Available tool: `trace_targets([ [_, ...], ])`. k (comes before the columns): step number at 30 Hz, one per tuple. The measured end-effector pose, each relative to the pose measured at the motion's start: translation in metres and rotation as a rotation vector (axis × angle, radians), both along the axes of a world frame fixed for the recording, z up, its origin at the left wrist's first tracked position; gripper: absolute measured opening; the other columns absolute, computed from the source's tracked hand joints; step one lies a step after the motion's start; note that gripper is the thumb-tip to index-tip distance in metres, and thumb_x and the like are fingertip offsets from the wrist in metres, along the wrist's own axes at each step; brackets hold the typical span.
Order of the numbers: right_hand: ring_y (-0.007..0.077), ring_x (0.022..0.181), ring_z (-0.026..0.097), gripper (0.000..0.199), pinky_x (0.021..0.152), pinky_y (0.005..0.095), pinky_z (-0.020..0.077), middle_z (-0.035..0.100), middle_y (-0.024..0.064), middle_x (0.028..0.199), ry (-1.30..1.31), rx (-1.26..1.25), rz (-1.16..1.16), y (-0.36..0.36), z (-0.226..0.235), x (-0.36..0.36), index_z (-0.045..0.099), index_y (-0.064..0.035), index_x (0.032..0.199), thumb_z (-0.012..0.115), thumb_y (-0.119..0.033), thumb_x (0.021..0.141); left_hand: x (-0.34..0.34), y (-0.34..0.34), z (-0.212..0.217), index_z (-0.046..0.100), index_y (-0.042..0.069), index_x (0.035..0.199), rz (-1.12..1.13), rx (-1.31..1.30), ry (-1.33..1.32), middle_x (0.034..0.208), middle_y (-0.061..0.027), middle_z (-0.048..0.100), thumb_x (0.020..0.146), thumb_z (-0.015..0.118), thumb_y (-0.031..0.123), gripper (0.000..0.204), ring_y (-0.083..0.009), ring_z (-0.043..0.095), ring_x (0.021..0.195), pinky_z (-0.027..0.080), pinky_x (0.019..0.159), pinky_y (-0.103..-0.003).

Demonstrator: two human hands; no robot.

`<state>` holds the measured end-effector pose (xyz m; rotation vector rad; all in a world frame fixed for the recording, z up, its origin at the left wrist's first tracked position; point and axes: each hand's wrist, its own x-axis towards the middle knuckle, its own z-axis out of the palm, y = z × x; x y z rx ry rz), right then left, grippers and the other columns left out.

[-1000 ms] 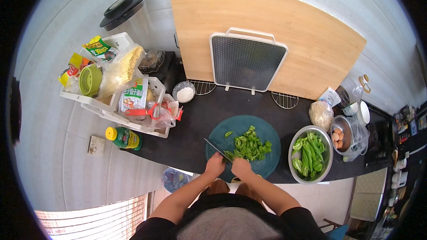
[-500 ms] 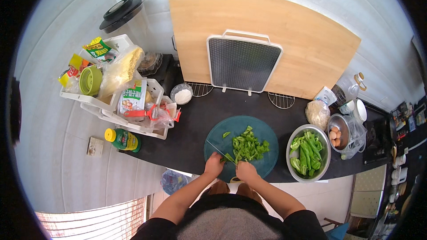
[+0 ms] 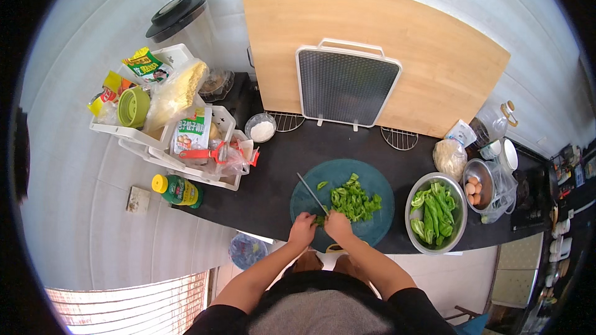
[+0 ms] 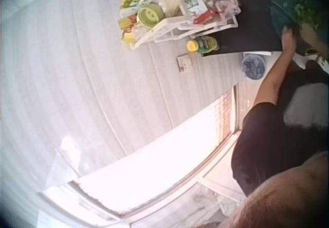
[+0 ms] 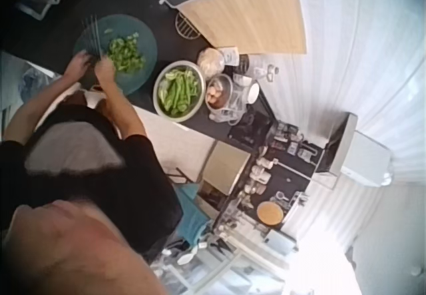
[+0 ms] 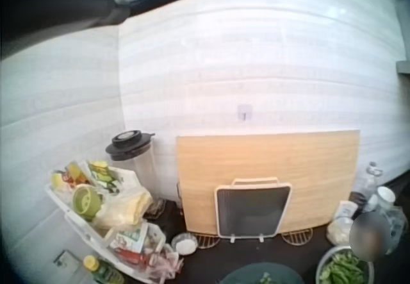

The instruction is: The person stands at a kitchen counter and chops green vegetables, likely bitter melon, into small pieces using a knife on a blue cutting board. The chopped pieces are periodically transferred into a metal bowl. The person handles the vegetables one at a time, slicing them methodically.

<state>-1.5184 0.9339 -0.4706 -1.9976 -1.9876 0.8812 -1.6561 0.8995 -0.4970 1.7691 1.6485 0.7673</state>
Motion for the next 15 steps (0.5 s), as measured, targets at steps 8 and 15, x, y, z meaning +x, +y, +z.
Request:
trace_targets([
  [8,0.0392,0.069,0.06,0.021,0.063,0.0458,0.0481,0.061,0.0221,0.07,0.013,-0.056,0.058,-0.016,0.047,0.038,0.058,0.0014,0.077,0.058,-0.019,0.078,0.001,0.006,-0.004,0.063,0.0,0.089,0.164,-0.088,-0.211,0.094,-0.0159,0.058,0.071,0.063,0.003,0.018,-0.0336,0.058,0.084,0.048,0.075,-0.038],
  [15,0.0407,0.071,0.06,0.021,0.065,0.0468,0.0489,0.061,0.0237,0.074,-0.105,-0.158,0.142,-0.022,0.033,0.038,0.059,0.0011,0.079,0.052,-0.019,0.08,0.005,0.018,-0.006,0.062,0.0,0.081,0.075,-0.057,-0.12,0.091,-0.0161,0.056,0.07,0.061,0.001,0.011,-0.0354,0.057,0.084,0.047,0.074,-0.041],
])
